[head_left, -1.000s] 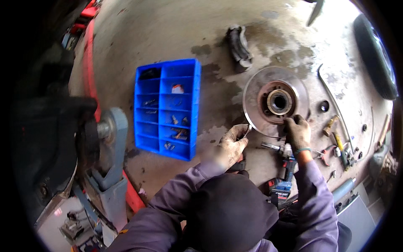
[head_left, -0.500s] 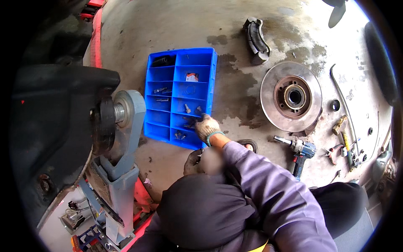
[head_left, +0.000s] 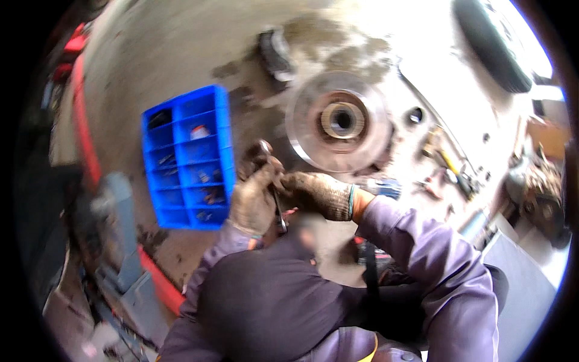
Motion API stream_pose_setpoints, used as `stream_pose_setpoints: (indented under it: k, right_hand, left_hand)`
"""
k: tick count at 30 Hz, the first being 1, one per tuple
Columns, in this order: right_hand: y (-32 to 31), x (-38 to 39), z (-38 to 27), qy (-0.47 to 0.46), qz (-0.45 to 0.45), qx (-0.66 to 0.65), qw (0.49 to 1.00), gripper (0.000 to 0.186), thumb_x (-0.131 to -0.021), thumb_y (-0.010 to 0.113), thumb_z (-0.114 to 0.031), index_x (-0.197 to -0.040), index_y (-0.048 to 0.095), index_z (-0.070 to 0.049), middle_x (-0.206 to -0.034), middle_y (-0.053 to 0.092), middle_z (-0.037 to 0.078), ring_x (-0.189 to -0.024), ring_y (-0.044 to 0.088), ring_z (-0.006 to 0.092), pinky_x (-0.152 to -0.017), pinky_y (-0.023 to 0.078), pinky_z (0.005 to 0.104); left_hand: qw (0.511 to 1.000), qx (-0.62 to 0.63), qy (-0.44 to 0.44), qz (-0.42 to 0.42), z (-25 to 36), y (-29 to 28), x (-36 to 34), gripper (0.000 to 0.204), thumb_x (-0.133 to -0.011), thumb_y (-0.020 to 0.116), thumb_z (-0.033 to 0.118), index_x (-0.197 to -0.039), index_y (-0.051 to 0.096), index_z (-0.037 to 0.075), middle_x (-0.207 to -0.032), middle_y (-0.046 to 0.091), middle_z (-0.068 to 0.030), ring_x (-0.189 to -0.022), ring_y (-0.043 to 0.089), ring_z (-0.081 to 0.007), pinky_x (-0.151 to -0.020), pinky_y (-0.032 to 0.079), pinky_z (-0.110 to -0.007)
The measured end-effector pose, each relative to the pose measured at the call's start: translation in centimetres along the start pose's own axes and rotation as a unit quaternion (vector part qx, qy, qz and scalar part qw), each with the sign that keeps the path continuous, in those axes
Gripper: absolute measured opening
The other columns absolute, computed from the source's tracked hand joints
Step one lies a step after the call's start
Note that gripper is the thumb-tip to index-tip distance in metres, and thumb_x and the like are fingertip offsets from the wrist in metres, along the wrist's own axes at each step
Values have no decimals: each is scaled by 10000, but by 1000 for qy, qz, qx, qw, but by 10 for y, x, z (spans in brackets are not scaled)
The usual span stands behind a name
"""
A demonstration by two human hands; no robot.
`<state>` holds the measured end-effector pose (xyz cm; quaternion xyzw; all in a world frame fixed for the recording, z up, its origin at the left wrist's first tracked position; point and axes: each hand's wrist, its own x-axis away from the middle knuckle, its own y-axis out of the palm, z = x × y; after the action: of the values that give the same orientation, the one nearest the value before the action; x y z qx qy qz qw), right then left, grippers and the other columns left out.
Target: The person sits on the floor and uses a cordless impact wrench to remove bolts from a brake rotor. They then use a wrench to loosen a central nut and remove a bearing component from the hub assembly.
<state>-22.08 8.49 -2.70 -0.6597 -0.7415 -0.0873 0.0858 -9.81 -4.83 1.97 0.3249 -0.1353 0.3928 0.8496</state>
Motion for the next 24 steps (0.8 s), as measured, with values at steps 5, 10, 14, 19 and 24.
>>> stream_pose_setpoints:
  k: [5,10,14,19,24]
  right_hand:
    - [-62,149,-49,241,171,-171,940,559,-950,722,-391,-1331,622,6,-1273,698,205,-1172,685,300,-1007,542,388]
    - [-30,282,-3,271,301,172,898,705,-899,735,-456,-1411,566,-2,-1286,679,236,-1224,658,341,-1041,515,422]
    - [-2,304,31,210,340,-377,835,489,-1024,608,-334,-1329,645,46,-1170,728,168,-1125,677,257,-993,520,388]
    - [-5,317,52,213,431,-124,868,353,-1027,574,-214,-1301,642,-3,-1153,724,144,-1041,703,229,-909,553,380]
    - [7,334,107,160,467,164,854,223,-1001,625,-188,-1177,666,-58,-1002,694,163,-871,705,341,-737,562,436]
  left_hand:
    - [963,67,-141,-221,-31,89,-34,394,-958,562,-117,-1324,556,30,-1093,689,-121,-1077,694,-266,-992,570,-421]
    - [872,-81,-345,-337,-69,200,-24,349,-947,616,-55,-1264,499,32,-1099,678,-150,-1077,710,-319,-986,598,-490]
    - [722,-433,-198,-503,-118,252,-13,282,-948,643,11,-1213,549,27,-1075,699,-118,-1045,689,-181,-937,561,-323]
    - [778,-335,-326,-421,-162,283,-13,309,-934,671,38,-1221,555,42,-1076,697,-114,-1061,680,-166,-965,543,-315]
    - [725,-526,-199,-397,-181,257,-44,591,-933,718,133,-1468,488,34,-1141,674,-109,-1115,655,-186,-989,536,-343]
